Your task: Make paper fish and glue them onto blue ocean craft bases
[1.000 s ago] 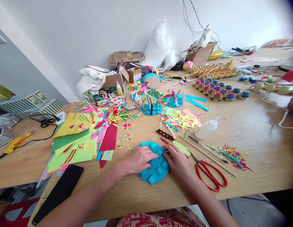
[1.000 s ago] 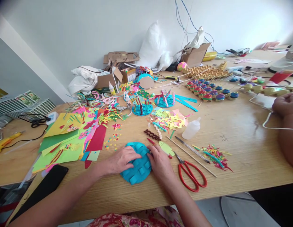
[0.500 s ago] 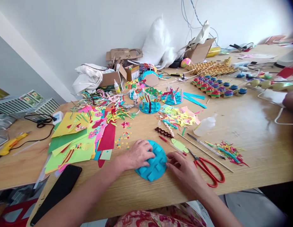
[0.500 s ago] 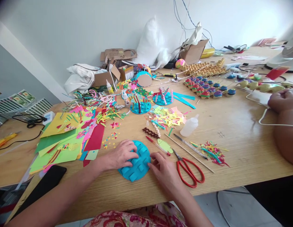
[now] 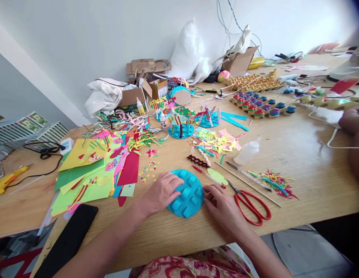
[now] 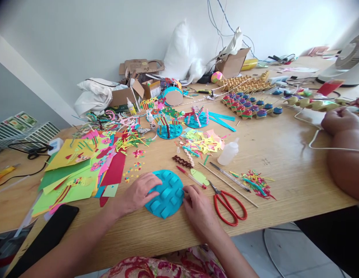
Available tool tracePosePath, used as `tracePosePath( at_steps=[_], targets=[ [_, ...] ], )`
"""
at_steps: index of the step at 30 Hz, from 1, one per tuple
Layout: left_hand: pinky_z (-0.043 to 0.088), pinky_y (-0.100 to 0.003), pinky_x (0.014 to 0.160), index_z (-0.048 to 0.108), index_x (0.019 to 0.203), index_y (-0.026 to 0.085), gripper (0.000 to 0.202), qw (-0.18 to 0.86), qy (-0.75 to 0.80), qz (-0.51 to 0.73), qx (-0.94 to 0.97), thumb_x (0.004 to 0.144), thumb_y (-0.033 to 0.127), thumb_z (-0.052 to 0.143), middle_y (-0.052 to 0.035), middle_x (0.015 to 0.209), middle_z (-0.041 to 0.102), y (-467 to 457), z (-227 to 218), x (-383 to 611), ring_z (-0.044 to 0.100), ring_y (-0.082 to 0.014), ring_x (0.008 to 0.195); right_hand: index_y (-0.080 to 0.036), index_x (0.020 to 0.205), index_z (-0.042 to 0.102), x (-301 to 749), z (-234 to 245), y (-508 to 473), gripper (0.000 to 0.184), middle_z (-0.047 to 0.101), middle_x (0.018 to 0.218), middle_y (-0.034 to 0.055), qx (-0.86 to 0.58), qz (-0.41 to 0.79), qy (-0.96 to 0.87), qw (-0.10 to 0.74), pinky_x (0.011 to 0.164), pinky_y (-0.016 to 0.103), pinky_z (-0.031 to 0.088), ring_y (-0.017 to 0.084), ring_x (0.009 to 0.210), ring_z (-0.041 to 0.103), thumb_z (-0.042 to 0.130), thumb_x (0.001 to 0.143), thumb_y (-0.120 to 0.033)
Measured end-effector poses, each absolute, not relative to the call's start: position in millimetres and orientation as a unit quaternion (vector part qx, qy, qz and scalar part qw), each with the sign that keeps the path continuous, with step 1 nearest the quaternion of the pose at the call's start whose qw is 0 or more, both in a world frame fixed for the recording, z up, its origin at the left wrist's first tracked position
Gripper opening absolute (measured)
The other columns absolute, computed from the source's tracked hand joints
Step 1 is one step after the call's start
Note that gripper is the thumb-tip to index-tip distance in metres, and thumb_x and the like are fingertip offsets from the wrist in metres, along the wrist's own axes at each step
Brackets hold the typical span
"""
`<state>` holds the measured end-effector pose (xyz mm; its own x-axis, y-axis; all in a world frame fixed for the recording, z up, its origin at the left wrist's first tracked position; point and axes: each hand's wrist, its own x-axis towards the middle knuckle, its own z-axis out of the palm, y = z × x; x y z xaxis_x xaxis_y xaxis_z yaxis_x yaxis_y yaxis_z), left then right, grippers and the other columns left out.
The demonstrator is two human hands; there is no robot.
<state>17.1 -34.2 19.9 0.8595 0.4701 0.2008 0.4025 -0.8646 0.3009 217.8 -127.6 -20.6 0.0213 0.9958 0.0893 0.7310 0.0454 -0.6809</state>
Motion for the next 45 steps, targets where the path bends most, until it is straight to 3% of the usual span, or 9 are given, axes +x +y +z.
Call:
tracePosePath(
  at_steps=[5,10,15,24,30,38,45],
  targets=[
    [0.041,-0.036,0.09,0.052,0.099,0.019,0.019,0.111,0.253,0.15,0.949,0.08,0.016,0.049,-0.0041,0.097,0.057,-43,13,7,0.049,-0.0187,0.097,-0.016,0.088,0.056,216,-17,-124,0.016,0.059,0.086,0.0069,-0.678,0.21,-0.65,0.271,0.068,0.032,0.046,0.019,0.075,0.058,0.048,0.075,-0.018],
    [0.042,-0.035,0.093,0.047,0.109,0.02,0.035,0.157,0.379,0.201,0.89,0.078,0.005,0.042,-0.0062,0.111,0.05,-49,3,-4,0.048,-0.0172,0.107,-0.017,0.086,0.057,214,-17,-120,0.014,0.06,0.087,0.0064,-0.689,0.2,-0.644,0.265,0.068,0.03,0.046,0.018,0.076,0.058,0.049,0.074,-0.017],
    [0.041,-0.039,0.095,0.045,0.114,0.021,0.042,0.195,0.419,0.198,0.865,0.075,0.003,0.043,-0.0076,0.116,0.049,-56,-11,-13,0.048,-0.0192,0.111,-0.018,0.087,0.057,214,-18,-121,0.015,0.061,0.088,0.0066,-0.689,0.166,-0.658,0.256,0.069,0.031,0.046,0.019,0.079,0.058,0.044,0.081,-0.02],
    [0.042,-0.041,0.094,0.043,0.117,0.021,0.043,0.197,0.412,0.229,0.86,0.076,0.006,0.043,-0.0088,0.117,0.049,-60,-19,-12,0.048,-0.02,0.11,-0.018,0.094,0.055,214,-25,-117,0.019,0.065,0.093,0.0085,-0.681,0.169,-0.637,0.318,0.073,0.034,0.046,0.022,0.087,0.059,0.041,0.084,-0.025],
    [0.037,-0.044,0.096,0.045,0.117,0.021,0.038,0.131,0.382,0.193,0.894,0.08,0.022,0.051,-0.0089,0.12,0.046,-64,0,-11,0.042,-0.0231,0.113,-0.019,0.092,0.056,213,-23,-116,0.018,0.066,0.086,0.006,-0.687,0.225,-0.601,0.34,0.069,0.033,0.046,0.021,0.078,0.06,0.042,0.082,-0.028],
    [0.034,-0.04,0.094,0.054,0.095,0.02,0.032,0.097,0.231,0.091,0.964,0.068,0.031,0.067,-0.0031,0.1,0.054,-75,21,21,0.043,-0.0221,0.102,-0.02,0.083,0.054,214,-23,-110,0.012,0.064,0.075,0.0023,-0.69,0.286,-0.546,0.379,0.062,0.029,0.045,0.018,0.069,0.059,0.047,0.076,-0.026],
    [0.021,-0.043,0.102,0.057,0.081,0.022,0.01,0.05,0.206,0.093,0.973,0.073,0.028,0.061,0.0012,0.086,0.056,-68,4,31,0.043,-0.0175,0.098,-0.02,0.076,0.05,215,-24,-103,0.006,0.056,0.065,-0.0007,-0.684,0.298,-0.544,0.383,0.055,0.027,0.041,0.015,0.06,0.053,0.049,0.07,-0.023]
  ],
)
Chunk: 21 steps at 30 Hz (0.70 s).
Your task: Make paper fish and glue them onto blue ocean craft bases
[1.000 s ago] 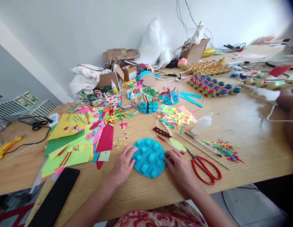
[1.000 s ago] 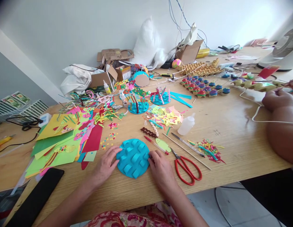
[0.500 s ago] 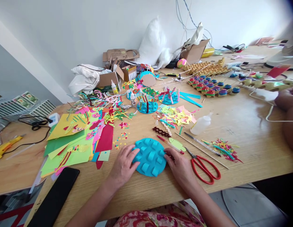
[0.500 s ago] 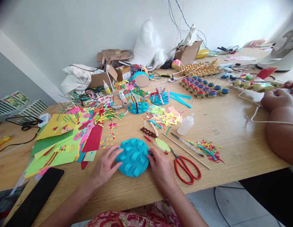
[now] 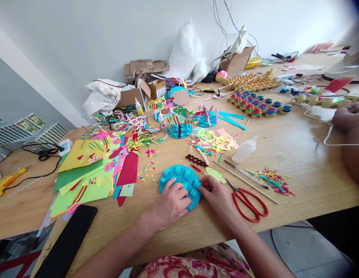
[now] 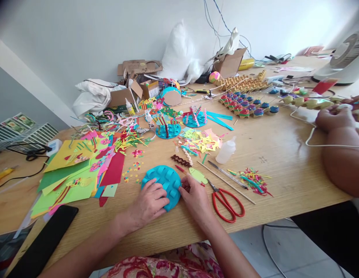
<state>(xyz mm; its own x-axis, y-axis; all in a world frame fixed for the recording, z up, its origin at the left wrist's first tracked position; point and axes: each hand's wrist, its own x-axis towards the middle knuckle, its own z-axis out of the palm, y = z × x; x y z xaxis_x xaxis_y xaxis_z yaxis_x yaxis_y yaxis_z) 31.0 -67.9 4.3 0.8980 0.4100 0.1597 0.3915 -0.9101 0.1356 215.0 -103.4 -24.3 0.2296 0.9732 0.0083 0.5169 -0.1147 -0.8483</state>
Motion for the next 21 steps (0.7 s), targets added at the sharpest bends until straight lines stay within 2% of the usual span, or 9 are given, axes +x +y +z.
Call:
tracePosePath(
  at_steps=[8,12,16,19,21],
  targets=[
    [0.02,-0.042,0.104,0.059,0.075,0.023,0.006,0.045,0.214,0.122,0.968,0.079,0.027,0.055,0.0027,0.083,0.056,-68,-2,34,0.044,-0.0143,0.095,-0.021,0.076,0.048,218,-28,-101,0.009,0.056,0.062,-0.0014,-0.666,0.342,-0.528,0.4,0.054,0.028,0.042,0.016,0.059,0.054,0.05,0.067,-0.022],
    [0.023,-0.044,0.103,0.058,0.086,0.025,0.008,0.067,0.237,0.142,0.959,0.08,0.024,0.052,0.0017,0.088,0.056,-71,9,33,0.046,-0.0156,0.096,-0.021,0.076,0.047,217,-26,-100,0.011,0.056,0.06,-0.0019,-0.659,0.356,-0.519,0.411,0.052,0.027,0.042,0.016,0.058,0.054,0.051,0.066,-0.024],
    [0.032,-0.044,0.099,0.053,0.1,0.022,0.019,0.14,0.283,0.249,0.916,0.082,0.023,0.049,-0.0035,0.099,0.056,-66,19,13,0.048,-0.0178,0.1,-0.021,0.075,0.048,216,-24,-100,0.011,0.057,0.062,-0.0009,-0.675,0.343,-0.513,0.404,0.053,0.029,0.043,0.016,0.057,0.055,0.052,0.066,-0.026],
    [0.043,-0.038,0.089,0.05,0.104,0.02,0.021,0.214,0.411,0.344,0.817,0.084,0.019,0.041,-0.0076,0.102,0.056,-55,12,-11,0.051,-0.0174,0.1,-0.021,0.077,0.047,218,-27,-100,0.014,0.058,0.061,-0.0012,-0.664,0.372,-0.488,0.426,0.051,0.029,0.044,0.017,0.057,0.056,0.054,0.066,-0.027],
    [0.046,-0.038,0.085,0.049,0.105,0.018,0.024,0.281,0.479,0.348,0.755,0.082,0.018,0.042,-0.0085,0.103,0.057,-47,2,-24,0.055,-0.0174,0.096,-0.021,0.08,0.046,220,-29,-99,0.02,0.057,0.061,-0.0015,-0.648,0.412,-0.458,0.447,0.046,0.028,0.044,0.016,0.055,0.056,0.056,0.065,-0.03]
  ],
)
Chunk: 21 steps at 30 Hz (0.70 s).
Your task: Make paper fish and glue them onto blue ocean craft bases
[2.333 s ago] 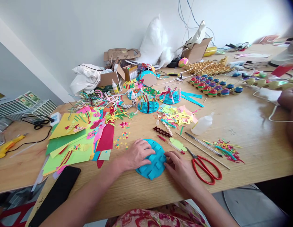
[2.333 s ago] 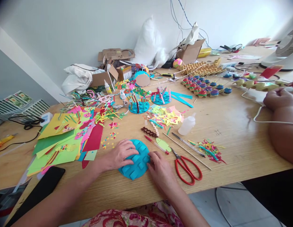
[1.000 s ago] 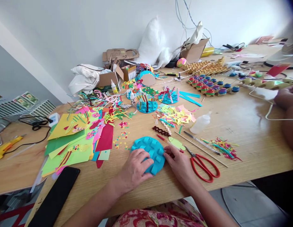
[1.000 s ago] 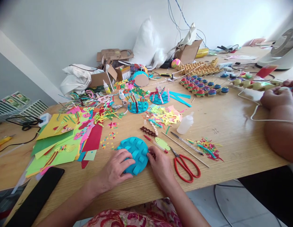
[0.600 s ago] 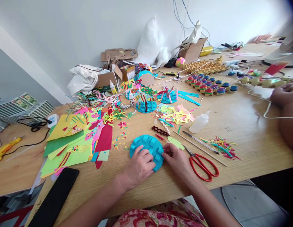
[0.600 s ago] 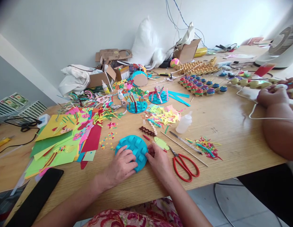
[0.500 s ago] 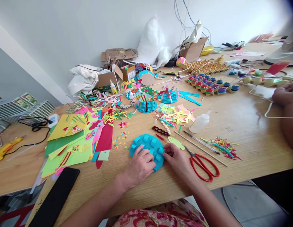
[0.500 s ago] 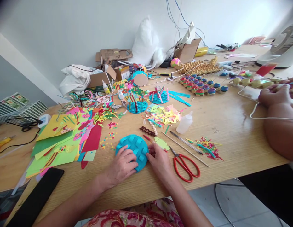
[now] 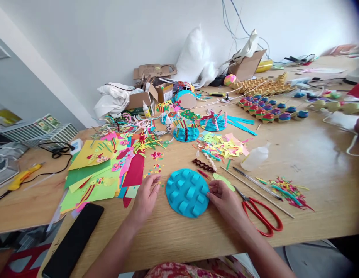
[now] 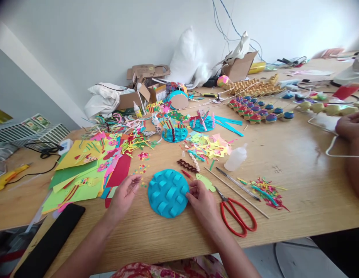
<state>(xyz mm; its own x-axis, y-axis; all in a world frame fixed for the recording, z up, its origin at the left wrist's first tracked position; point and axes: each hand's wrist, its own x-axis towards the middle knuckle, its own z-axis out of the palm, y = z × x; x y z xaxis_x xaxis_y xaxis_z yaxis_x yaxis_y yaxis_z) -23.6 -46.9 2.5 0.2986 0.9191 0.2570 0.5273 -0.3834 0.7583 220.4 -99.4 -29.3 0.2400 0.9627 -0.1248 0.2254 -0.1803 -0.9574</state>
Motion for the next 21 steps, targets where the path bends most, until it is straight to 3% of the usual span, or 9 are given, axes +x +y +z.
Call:
tracePosePath(
  at_steps=[6,11,16,21],
  targets=[
    [0.048,-0.038,0.084,0.048,0.111,0.018,0.037,0.445,0.504,0.306,0.674,0.074,0.013,0.047,-0.009,0.112,0.055,-40,-15,-23,0.055,-0.0176,0.099,-0.02,0.085,0.047,221,-23,-98,0.043,0.054,0.06,-0.0033,-0.591,0.525,-0.369,0.489,0.04,0.025,0.042,0.013,0.049,0.052,0.068,0.056,-0.045],
    [0.044,-0.036,0.089,0.048,0.109,0.019,0.039,0.52,0.456,0.348,0.633,0.071,0.017,0.056,-0.0076,0.114,0.055,-44,-1,-8,0.054,-0.018,0.102,-0.019,0.086,0.049,222,-9,-100,0.048,0.058,0.063,-0.002,-0.564,0.564,-0.319,0.512,0.042,0.023,0.041,0.011,0.05,0.051,0.073,0.054,-0.044],
    [0.047,-0.033,0.075,0.035,0.121,0.021,0.049,0.674,0.422,0.416,0.441,0.077,0.033,0.054,-0.0079,0.103,0.059,-56,10,-4,0.059,-0.0183,0.091,-0.019,0.088,0.051,224,-6,-102,0.046,0.06,0.066,-0.001,-0.558,0.576,-0.29,0.522,0.044,0.022,0.042,0.011,0.053,0.053,0.074,0.055,-0.041],
    [0.047,-0.03,0.07,0.05,0.103,0.017,0.037,0.761,0.385,0.414,0.317,0.072,0.034,0.062,-0.0063,0.088,0.064,-63,11,-3,0.062,-0.0176,0.08,-0.019,0.085,0.052,220,-14,-98,0.045,0.06,0.064,-0.0015,-0.531,0.596,-0.269,0.539,0.041,0.019,0.039,0.01,0.052,0.052,0.076,0.053,-0.04]
  ],
)
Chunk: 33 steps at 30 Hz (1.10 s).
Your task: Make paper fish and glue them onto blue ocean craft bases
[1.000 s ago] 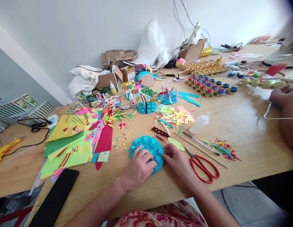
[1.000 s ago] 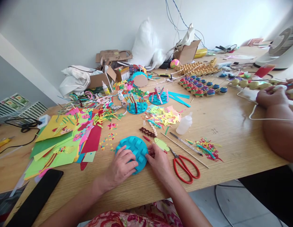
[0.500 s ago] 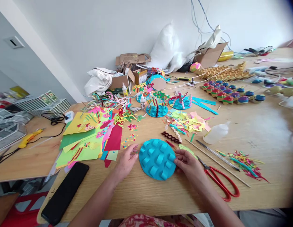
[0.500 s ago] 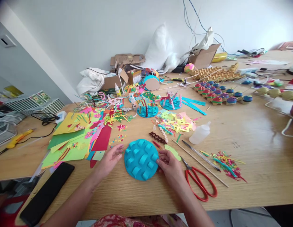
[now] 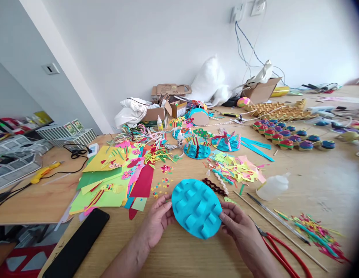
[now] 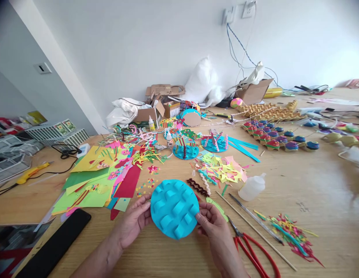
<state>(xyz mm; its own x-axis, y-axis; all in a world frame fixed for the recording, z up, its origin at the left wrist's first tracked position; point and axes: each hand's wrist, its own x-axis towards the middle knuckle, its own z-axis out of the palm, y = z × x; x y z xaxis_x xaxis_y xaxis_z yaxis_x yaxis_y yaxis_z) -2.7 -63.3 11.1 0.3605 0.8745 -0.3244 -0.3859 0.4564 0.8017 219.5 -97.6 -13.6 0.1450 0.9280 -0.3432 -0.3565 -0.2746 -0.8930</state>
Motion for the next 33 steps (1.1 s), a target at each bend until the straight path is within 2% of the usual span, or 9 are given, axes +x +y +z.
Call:
tracePosePath(
  at_steps=[4,11,16,21,24,27,33],
  targets=[
    [0.047,-0.029,0.07,0.057,0.094,0.018,0.028,0.756,0.384,0.427,0.314,0.071,0.033,0.063,-0.0045,0.086,0.065,-58,15,-6,0.062,-0.0162,0.078,-0.019,0.084,0.054,213,-19,-94,0.04,0.06,0.063,-0.0028,-0.508,0.617,-0.264,0.54,0.04,0.017,0.037,0.009,0.052,0.052,0.075,0.056,-0.04],
    [0.047,-0.028,0.066,0.059,0.093,0.015,0.027,0.747,0.382,0.45,0.305,0.07,0.026,0.066,-0.0072,0.085,0.066,-26,23,-8,0.062,-0.0193,0.078,-0.017,0.078,0.058,213,0,-79,0.03,0.063,0.063,-0.0016,-0.525,0.643,-0.314,0.461,0.041,0.014,0.037,0.009,0.056,0.057,0.068,0.064,-0.042],
    [0.047,-0.032,0.079,0.05,0.108,0.014,0.026,0.742,0.377,0.503,0.235,0.083,0.022,0.049,-0.0123,0.099,0.064,-17,21,-5,0.061,-0.0198,0.089,-0.017,0.074,0.055,209,9,-54,0.032,0.064,0.061,-0.0029,-0.493,0.649,-0.27,0.512,0.039,0.011,0.038,0.007,0.053,0.059,0.075,0.058,-0.036],
    [0.044,-0.03,0.086,0.041,0.119,0.012,0.033,0.772,0.387,0.477,0.16,0.086,0.019,0.042,-0.0164,0.111,0.057,-28,14,-4,0.059,-0.0195,0.098,-0.015,0.068,0.053,198,5,-29,0.037,0.065,0.06,0.0,-0.482,0.647,-0.205,0.555,0.037,0.012,0.044,0.01,0.052,0.062,0.081,0.047,-0.026],
    [0.044,-0.03,0.087,0.04,0.121,0.012,0.036,0.772,0.382,0.486,0.148,0.086,0.016,0.043,-0.0165,0.119,0.052,-30,16,4,0.058,-0.0198,0.1,-0.015,0.067,0.054,192,0,-18,0.032,0.065,0.059,-0.0013,-0.478,0.635,-0.182,0.579,0.037,0.012,0.046,0.01,0.051,0.062,0.08,0.05,-0.02],
    [0.044,-0.03,0.086,0.042,0.119,0.015,0.034,0.774,0.364,0.494,0.159,0.085,0.013,0.043,-0.0125,0.125,0.048,-23,21,16,0.058,-0.0186,0.099,-0.017,0.064,0.051,185,-5,-8,0.026,0.063,0.055,-0.003,-0.476,0.628,-0.167,0.592,0.039,0.011,0.047,0.01,0.052,0.063,0.076,0.055,-0.015],
    [0.046,-0.028,0.081,0.044,0.114,0.015,0.03,0.772,0.362,0.498,0.158,0.085,0.011,0.042,-0.0117,0.118,0.052,-5,21,36,0.06,-0.0157,0.09,-0.018,0.059,0.051,177,-8,3,0.022,0.061,0.051,-0.0039,-0.475,0.622,-0.148,0.605,0.041,0.011,0.049,0.009,0.052,0.063,0.069,0.061,-0.008]
  ],
)
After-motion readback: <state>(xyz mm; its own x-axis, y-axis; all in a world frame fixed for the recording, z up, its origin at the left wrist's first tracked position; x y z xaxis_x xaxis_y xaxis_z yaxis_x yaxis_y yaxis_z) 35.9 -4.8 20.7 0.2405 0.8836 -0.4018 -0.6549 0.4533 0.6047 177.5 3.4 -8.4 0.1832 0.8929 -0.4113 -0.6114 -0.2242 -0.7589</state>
